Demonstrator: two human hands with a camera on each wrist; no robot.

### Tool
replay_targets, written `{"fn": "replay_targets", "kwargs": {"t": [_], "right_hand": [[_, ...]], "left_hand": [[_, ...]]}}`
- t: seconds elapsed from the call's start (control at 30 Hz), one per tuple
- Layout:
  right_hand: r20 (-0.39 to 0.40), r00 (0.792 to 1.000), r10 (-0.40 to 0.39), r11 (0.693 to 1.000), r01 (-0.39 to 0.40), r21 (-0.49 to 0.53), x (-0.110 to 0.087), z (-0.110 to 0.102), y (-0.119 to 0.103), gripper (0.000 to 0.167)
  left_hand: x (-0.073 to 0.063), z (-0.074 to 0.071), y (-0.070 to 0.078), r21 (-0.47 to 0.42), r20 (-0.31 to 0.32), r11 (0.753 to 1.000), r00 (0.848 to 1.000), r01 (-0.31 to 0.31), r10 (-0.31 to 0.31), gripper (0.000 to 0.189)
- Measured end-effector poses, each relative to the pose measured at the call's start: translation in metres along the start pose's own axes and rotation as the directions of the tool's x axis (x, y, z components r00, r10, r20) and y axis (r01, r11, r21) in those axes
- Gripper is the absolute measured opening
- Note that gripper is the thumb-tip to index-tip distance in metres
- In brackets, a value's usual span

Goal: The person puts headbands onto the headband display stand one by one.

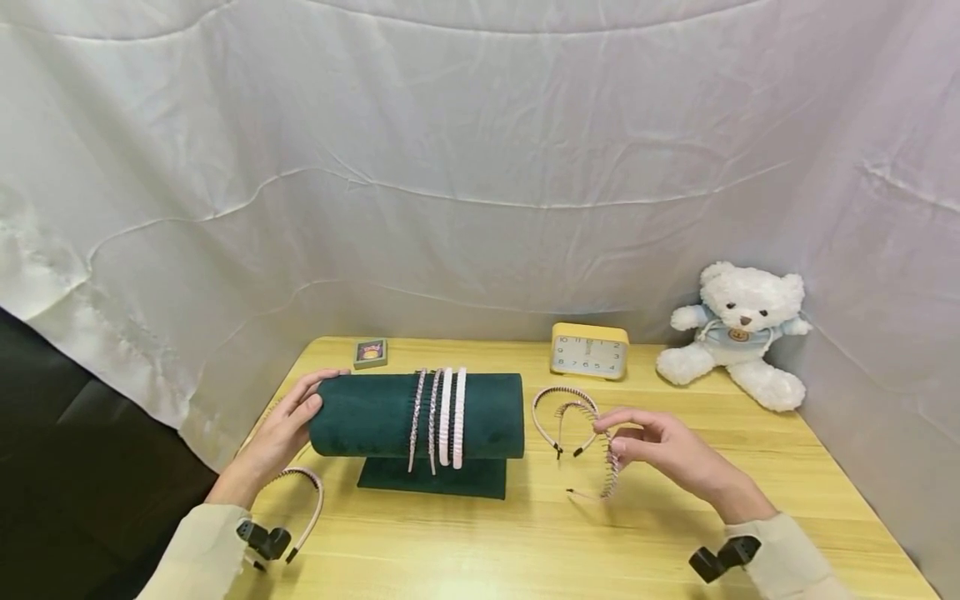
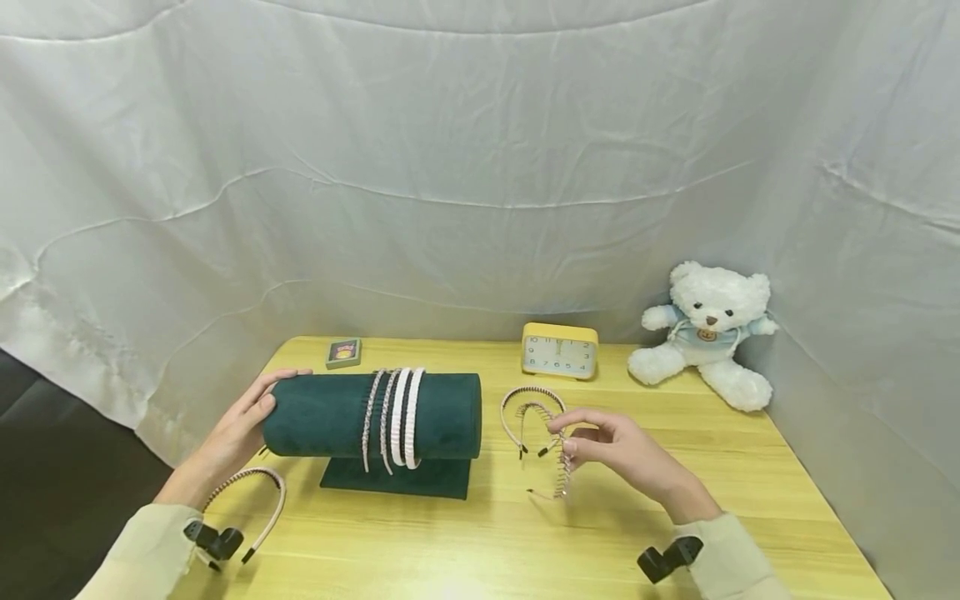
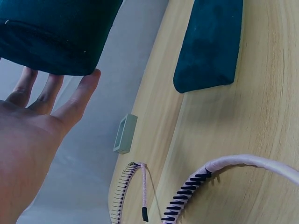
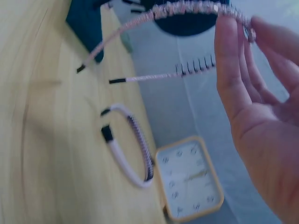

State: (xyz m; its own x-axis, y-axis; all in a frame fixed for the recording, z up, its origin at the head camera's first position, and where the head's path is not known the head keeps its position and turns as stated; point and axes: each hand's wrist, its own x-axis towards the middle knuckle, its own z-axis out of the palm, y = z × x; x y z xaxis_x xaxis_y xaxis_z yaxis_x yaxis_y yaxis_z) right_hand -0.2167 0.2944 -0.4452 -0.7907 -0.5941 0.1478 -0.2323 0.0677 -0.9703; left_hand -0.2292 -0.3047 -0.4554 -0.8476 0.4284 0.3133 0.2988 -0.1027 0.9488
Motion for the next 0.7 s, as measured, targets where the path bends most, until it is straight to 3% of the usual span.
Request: {"fn": "replay_targets", "kwargs": {"t": [0.17, 0.3, 0.7], "right_hand": [[-0.097, 0.995, 0.012, 1.0, -0.015, -0.025, 0.009, 0.014, -0.014, 0.03], [-0.145, 0.989, -0.022, 1.0, 0.019, -0.024, 0.017, 0.022, -0.02, 0.028], [-0.159, 0.98, -0.123, 0.992, 0.127, 0.018, 0.044, 0.052, -0.04, 0.026]], "left_hand": [[-0.001, 0.0, 0.001, 0.0, -0.001, 1.0, 1.0, 0.001, -0.001, 0.048], [0.0, 0.0, 0.0, -0.009, 0.016, 1.0, 1.0, -0.018, 0.018, 0.048], [-0.001, 0.0, 0.001, 0.01, -0.001, 1.0, 1.0, 0.005, -0.005, 0.049]]}}
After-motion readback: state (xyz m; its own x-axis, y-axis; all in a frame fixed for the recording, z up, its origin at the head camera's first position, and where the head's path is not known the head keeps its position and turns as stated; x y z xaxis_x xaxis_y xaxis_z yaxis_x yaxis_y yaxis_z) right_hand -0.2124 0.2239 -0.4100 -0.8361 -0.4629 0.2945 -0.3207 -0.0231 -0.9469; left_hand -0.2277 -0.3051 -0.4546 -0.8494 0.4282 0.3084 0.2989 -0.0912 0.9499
